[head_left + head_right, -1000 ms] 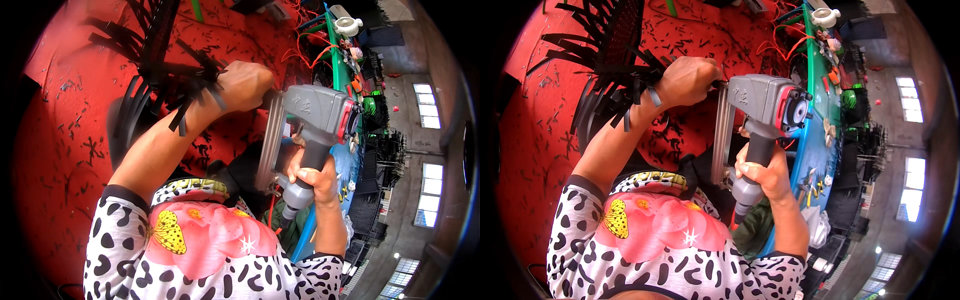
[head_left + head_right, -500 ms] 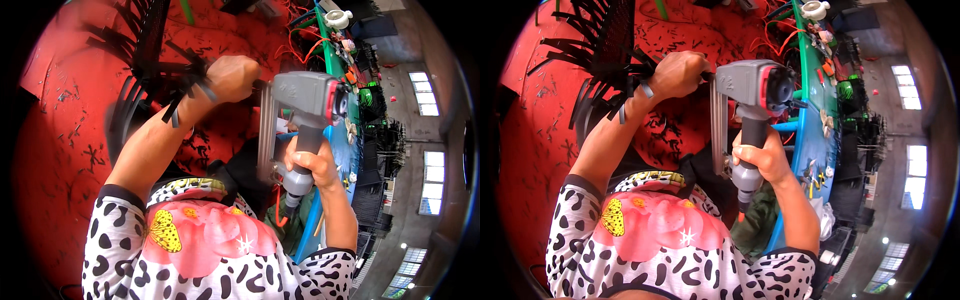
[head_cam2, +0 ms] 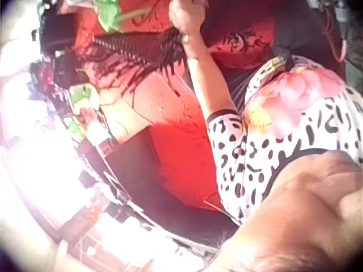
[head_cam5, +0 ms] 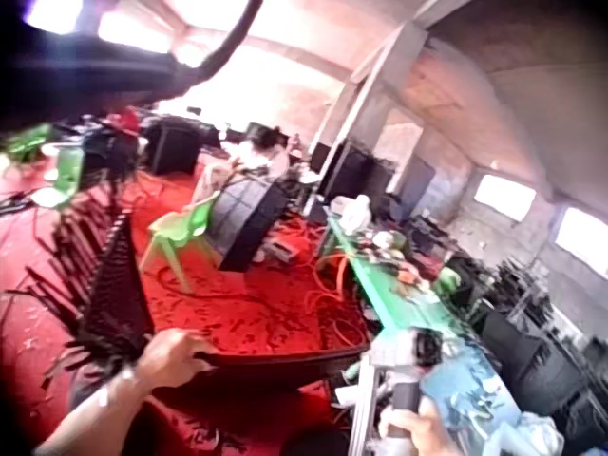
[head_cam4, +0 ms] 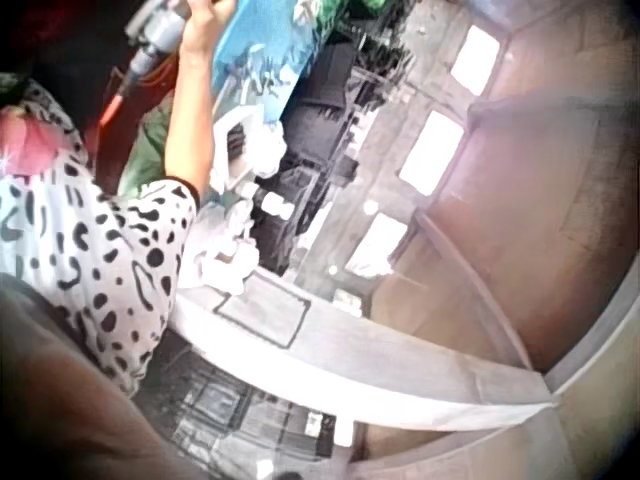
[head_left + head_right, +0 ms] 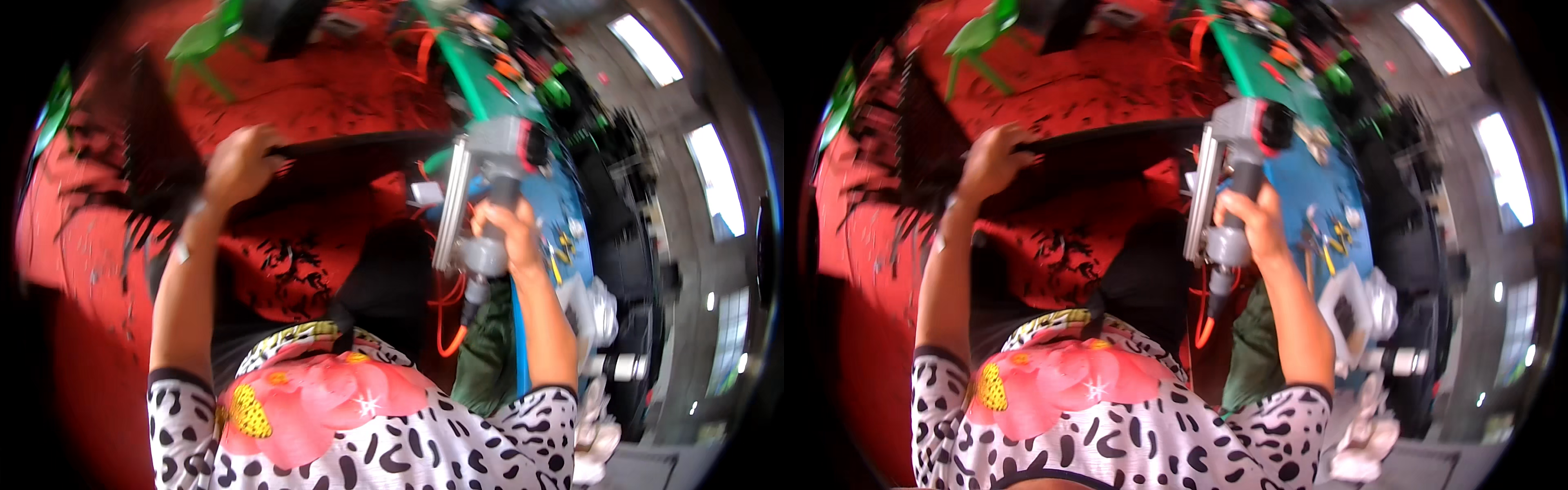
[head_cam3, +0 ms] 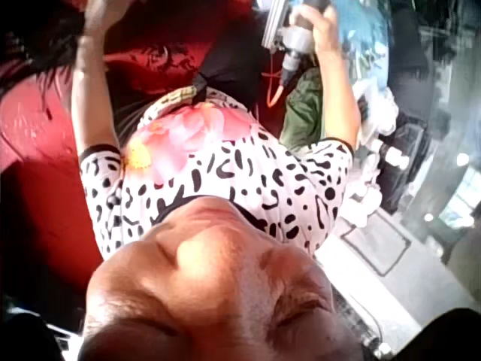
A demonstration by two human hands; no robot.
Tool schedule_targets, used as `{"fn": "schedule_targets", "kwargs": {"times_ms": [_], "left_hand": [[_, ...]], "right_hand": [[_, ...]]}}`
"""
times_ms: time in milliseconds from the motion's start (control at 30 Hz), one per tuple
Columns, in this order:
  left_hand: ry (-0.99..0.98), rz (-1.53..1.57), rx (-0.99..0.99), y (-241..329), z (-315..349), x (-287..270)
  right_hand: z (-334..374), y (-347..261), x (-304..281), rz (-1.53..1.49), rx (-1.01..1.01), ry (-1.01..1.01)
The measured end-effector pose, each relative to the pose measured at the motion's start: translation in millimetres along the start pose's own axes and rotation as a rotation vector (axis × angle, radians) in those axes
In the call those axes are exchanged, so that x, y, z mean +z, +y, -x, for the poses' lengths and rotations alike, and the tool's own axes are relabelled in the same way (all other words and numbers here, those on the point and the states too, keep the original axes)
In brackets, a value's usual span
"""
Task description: The person assembles a wicker chair by using a nail gun to secure plastic strips, cutting excess material with pliers, hammering components, and threading strips through the frame by hand.
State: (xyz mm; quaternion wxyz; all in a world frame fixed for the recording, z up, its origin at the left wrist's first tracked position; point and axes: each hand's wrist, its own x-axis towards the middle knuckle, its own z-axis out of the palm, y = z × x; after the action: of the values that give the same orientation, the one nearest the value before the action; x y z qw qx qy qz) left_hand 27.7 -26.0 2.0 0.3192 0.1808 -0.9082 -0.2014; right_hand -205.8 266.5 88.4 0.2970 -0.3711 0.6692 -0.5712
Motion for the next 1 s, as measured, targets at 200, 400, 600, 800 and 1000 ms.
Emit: {"fn": "schedule_targets", "kwargs": {"times_ms": [200,400,600,800,1000], "left_hand": [[-0.138,0.063,-0.153,14,-17,-7],[-0.145,0.065,-0.141,11,-23,-12],[-0.179,0.111,-0.238,-10,-23,-24],[-0.180,0.231,-0.297,-28,-29,-24],[-0.178,0.181,-0.319,-39,-34,-43]], "right_hand": [[-39,58,-106,0.351,0.130,0.421],[-91,95,-184,1.063,0.588,0.562],[-123,118,-213,1.034,0.781,0.667],[-88,138,-258,1.124,0.190,0.847],[75,124,-259,1.276,0.721,0.479]]}}
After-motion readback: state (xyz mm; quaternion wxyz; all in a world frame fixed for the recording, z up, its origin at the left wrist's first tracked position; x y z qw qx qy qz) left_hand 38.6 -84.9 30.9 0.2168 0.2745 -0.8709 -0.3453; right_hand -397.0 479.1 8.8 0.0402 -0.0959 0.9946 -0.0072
